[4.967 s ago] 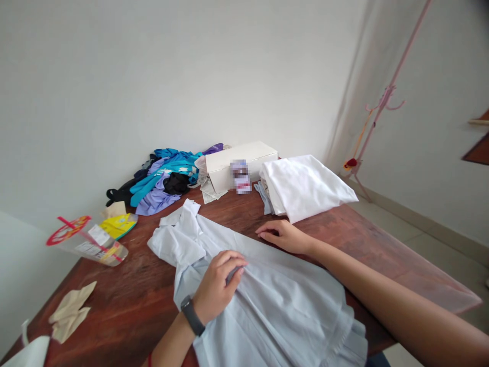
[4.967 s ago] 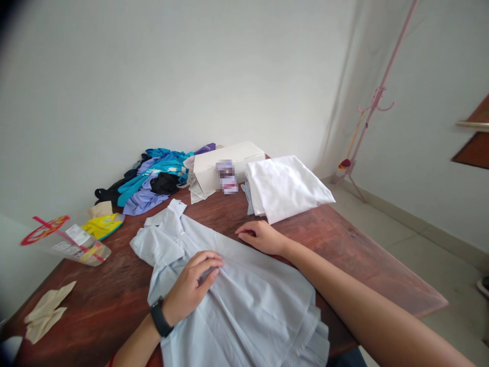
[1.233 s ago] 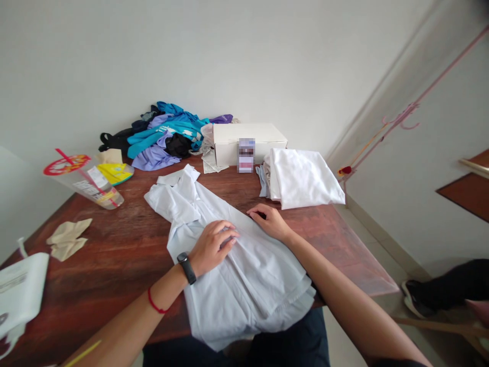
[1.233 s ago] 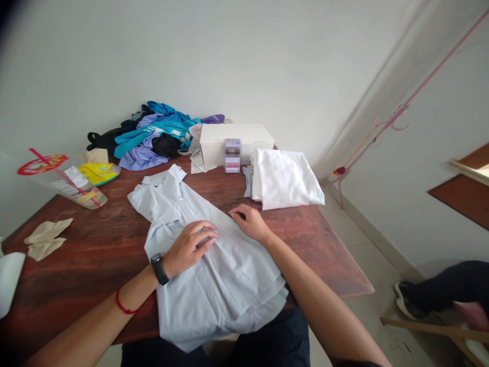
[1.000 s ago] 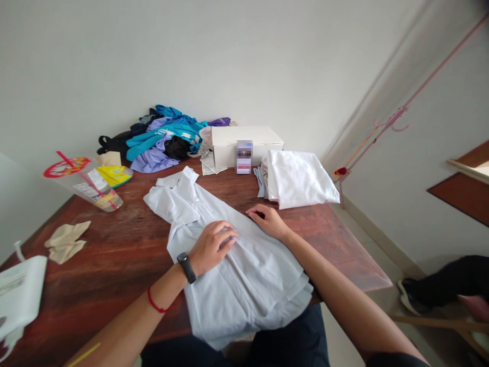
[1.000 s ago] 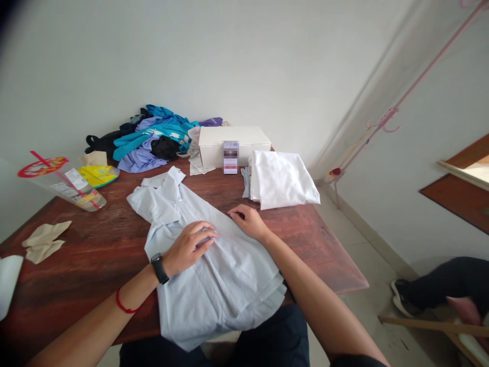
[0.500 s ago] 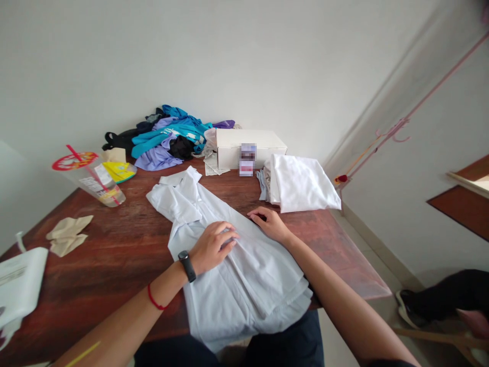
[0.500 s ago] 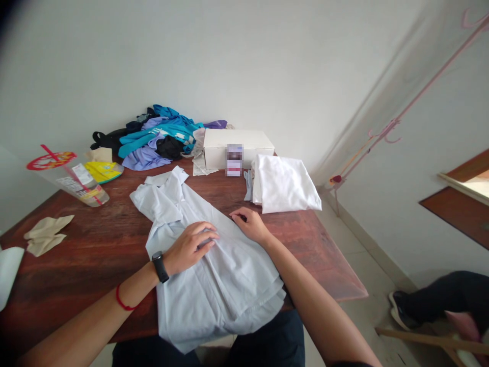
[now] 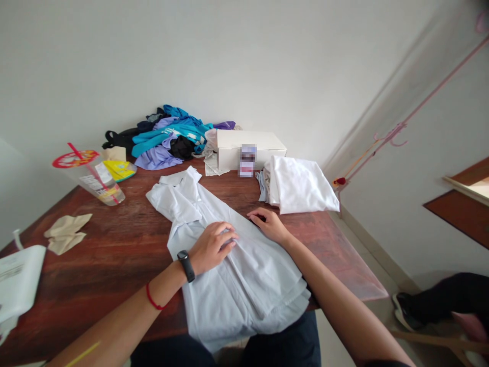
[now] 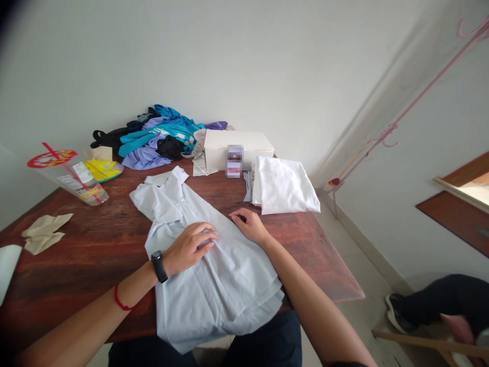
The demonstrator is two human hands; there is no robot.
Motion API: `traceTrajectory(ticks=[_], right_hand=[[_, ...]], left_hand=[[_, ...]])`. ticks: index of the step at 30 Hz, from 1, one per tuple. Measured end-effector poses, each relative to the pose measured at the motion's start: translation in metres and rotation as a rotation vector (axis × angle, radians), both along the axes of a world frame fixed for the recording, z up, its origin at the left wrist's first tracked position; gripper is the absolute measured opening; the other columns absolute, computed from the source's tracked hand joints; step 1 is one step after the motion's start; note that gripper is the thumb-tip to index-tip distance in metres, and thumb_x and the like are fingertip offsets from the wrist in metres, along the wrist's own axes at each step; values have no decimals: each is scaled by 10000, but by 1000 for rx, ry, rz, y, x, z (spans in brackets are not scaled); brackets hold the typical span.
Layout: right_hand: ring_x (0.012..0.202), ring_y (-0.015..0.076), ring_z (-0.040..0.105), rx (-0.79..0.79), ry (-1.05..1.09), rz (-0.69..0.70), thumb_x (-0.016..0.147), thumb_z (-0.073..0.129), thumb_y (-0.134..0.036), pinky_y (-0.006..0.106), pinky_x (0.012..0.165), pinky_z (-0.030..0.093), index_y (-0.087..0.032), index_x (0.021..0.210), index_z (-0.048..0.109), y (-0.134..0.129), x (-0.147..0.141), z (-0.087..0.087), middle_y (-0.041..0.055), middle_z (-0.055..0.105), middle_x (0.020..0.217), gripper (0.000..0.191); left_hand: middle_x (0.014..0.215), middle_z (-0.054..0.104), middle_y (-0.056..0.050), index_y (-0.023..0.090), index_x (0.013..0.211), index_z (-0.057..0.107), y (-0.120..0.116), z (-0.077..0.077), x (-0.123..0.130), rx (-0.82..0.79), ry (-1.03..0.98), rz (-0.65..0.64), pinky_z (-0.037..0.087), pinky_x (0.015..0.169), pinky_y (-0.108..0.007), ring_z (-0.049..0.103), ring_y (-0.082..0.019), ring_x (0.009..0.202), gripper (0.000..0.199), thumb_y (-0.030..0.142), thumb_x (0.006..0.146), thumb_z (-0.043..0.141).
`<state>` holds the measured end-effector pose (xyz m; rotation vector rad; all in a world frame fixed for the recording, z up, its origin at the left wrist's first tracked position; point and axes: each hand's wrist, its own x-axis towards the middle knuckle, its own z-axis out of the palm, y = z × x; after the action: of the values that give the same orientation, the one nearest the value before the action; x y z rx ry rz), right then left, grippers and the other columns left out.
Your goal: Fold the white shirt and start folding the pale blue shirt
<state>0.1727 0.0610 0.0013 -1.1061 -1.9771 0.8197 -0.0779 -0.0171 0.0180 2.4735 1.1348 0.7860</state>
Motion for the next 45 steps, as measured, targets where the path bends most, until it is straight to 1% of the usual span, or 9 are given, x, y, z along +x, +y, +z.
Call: traceTrajectory(ticks=[10,16,20,23,26,32,37,41,45], right_hand=[[970,219,701,4,-11,4,976,588,-360,365,904,530,-202,1014,766,1,0,-1,79,769,1039,241],[931,215,699,43,-7,-2,987,565,-362,361,863,544,-199,1022,754,-1,-2,-1,75,764,994,252],[958,215,673,192,-26,13,997,542,-296,365,877,534,-218,1037,742,-15,-9,5,77,738,1004,218],[1003,223,654,219,-85,84,997,554,-271,381,920,515,-230,1086,725,-37,-19,11,81,717,1044,198],[1026,238,641,149,-119,131,1008,565,-318,397,945,496,-246,1133,699,-67,-29,13,79,711,1071,197],[1043,252,632,-76,47,0,994,581,-435,378,949,491,-244,1198,661,-126,-37,13,74,704,1117,291],[931,244,646,-232,131,-58,906,681,-423,336,874,496,-195,1029,698,-155,-37,17,56,730,1005,259],[799,208,610,-343,246,-185,887,666,-423,294,758,461,-170,864,720,-169,-31,20,44,713,840,260],[665,168,565,-518,563,-389,777,757,-423,248,613,401,-175,870,734,-189,-18,19,18,685,733,266]], left_hand=[[1133,656,-71,229,1032,716,0,1,0,0,-1,0,476,1018,-434,616,-247,1080,134,212,972,597],[1103,667,-67,215,939,682,0,2,0,31,-9,-8,486,994,-420,623,-240,1049,113,185,964,577],[1061,671,-59,214,929,661,0,1,0,53,-26,-17,487,961,-401,624,-236,1025,114,157,961,568],[1002,670,-56,203,929,637,-2,-1,2,53,-27,-21,485,918,-387,625,-231,975,111,149,973,551],[965,673,-56,195,942,616,-5,-1,5,59,-44,-44,475,898,-385,626,-230,944,114,157,994,522],[978,715,-43,204,983,616,-17,9,11,76,-164,-164,450,915,-373,641,-211,943,201,198,1049,426],[919,706,-48,197,1004,662,-30,12,20,143,-181,-296,445,872,-355,616,-200,893,238,246,1063,437],[942,691,-52,182,982,663,-40,14,27,161,-240,-338,446,864,-344,600,-197,917,204,249,1050,483],[995,688,-63,179,995,647,-40,16,25,178,-290,-279,439,924,-364,590,-211,981,187,227,1044,473]])
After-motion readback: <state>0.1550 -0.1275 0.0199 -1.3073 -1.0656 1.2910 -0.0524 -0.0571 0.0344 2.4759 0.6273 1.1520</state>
